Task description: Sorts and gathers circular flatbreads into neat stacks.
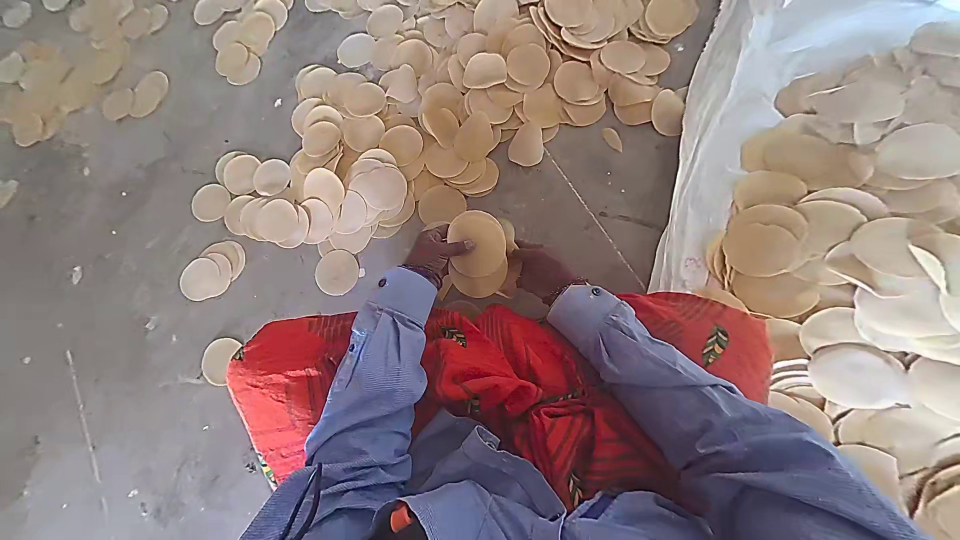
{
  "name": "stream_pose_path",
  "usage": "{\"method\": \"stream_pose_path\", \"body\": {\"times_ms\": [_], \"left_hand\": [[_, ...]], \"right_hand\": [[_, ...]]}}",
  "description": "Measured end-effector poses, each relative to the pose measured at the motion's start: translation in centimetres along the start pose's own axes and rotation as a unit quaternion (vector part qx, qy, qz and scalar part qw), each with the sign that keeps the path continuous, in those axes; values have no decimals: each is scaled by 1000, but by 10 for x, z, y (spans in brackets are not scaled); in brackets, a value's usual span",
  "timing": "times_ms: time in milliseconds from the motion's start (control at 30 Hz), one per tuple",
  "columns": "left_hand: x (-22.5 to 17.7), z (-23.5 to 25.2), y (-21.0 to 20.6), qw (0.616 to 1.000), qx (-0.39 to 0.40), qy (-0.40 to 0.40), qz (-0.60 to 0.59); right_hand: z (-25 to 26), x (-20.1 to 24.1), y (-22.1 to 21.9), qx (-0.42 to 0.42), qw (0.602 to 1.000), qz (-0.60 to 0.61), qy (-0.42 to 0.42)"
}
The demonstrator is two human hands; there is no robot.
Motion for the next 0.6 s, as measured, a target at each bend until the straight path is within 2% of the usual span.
{"method": "stream_pose_path", "body": {"times_ms": [100,233,300,400,433,500,600], "left_hand": [[8,2,-5,999,-18,4,33],[13,1,-12,996,-30,-7,83],[14,-2,-14,995,-28,-9,95],[9,-4,4,987,-85,-5,134],[10,-2,21,974,-116,0,194],[11,2,54,923,-154,37,352],[22,2,55,855,-95,111,498]], "right_hand": [[-2,-1,-2,17,997,76,-9],[-17,3,-16,21,998,-57,22],[-15,0,-15,-9,991,-129,38],[-18,18,2,-45,984,-146,88],[-23,35,17,-67,981,-125,131],[-48,85,63,-136,966,-87,204],[-103,154,188,-283,900,-101,315]]}}
Point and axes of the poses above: each hand's wrist, its own z-axis towards the middle knuckle, its own y-axis out of the back of the hand, x = y × z, the point moved 8 cm from there along z, towards the middle knuckle, and after that the axes turned 6 degrees about z, right-handed, at the moved point
